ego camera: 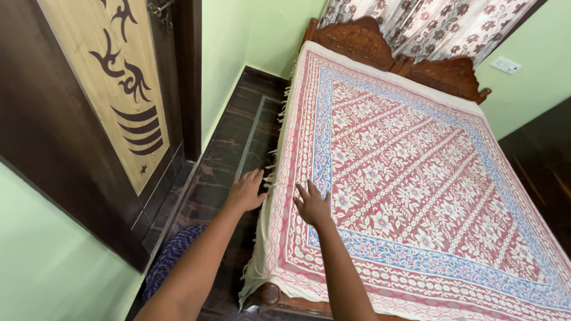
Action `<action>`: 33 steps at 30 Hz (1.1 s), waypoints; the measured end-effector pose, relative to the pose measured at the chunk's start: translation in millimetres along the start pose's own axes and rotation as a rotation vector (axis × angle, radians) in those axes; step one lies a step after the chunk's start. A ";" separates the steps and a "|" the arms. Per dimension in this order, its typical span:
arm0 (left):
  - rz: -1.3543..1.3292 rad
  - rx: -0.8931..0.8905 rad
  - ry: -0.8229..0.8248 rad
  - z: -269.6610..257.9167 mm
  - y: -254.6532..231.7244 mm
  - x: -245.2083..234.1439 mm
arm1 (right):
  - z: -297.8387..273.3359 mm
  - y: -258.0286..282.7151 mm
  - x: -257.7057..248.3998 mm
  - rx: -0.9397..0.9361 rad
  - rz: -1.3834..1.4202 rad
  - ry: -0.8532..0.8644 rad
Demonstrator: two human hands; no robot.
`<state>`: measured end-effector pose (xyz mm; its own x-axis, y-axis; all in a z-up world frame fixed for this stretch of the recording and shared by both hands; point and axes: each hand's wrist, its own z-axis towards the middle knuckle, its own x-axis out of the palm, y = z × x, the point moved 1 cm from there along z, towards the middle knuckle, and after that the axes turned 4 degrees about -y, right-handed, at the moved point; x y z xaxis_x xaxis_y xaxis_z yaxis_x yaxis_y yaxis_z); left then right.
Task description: The person is tucking a patterned bedsheet into the wooden frame of a bed, smoothing the surface by hand as they work around the edges.
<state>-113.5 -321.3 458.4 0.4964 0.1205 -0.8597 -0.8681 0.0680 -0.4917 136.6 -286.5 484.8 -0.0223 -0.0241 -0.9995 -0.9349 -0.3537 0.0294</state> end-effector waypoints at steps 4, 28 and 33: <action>-0.018 -0.014 0.046 -6.3 -2.5 29.8 | -15.4 -9.1 22.5 -0.010 0.010 -0.010; -0.153 -0.191 0.122 -86.6 14.8 280.1 | -40.1 -43.0 254.3 0.007 0.176 0.184; -0.136 -0.238 0.178 -85.1 4.9 289.9 | -35.8 -39.2 283.1 0.035 0.160 0.259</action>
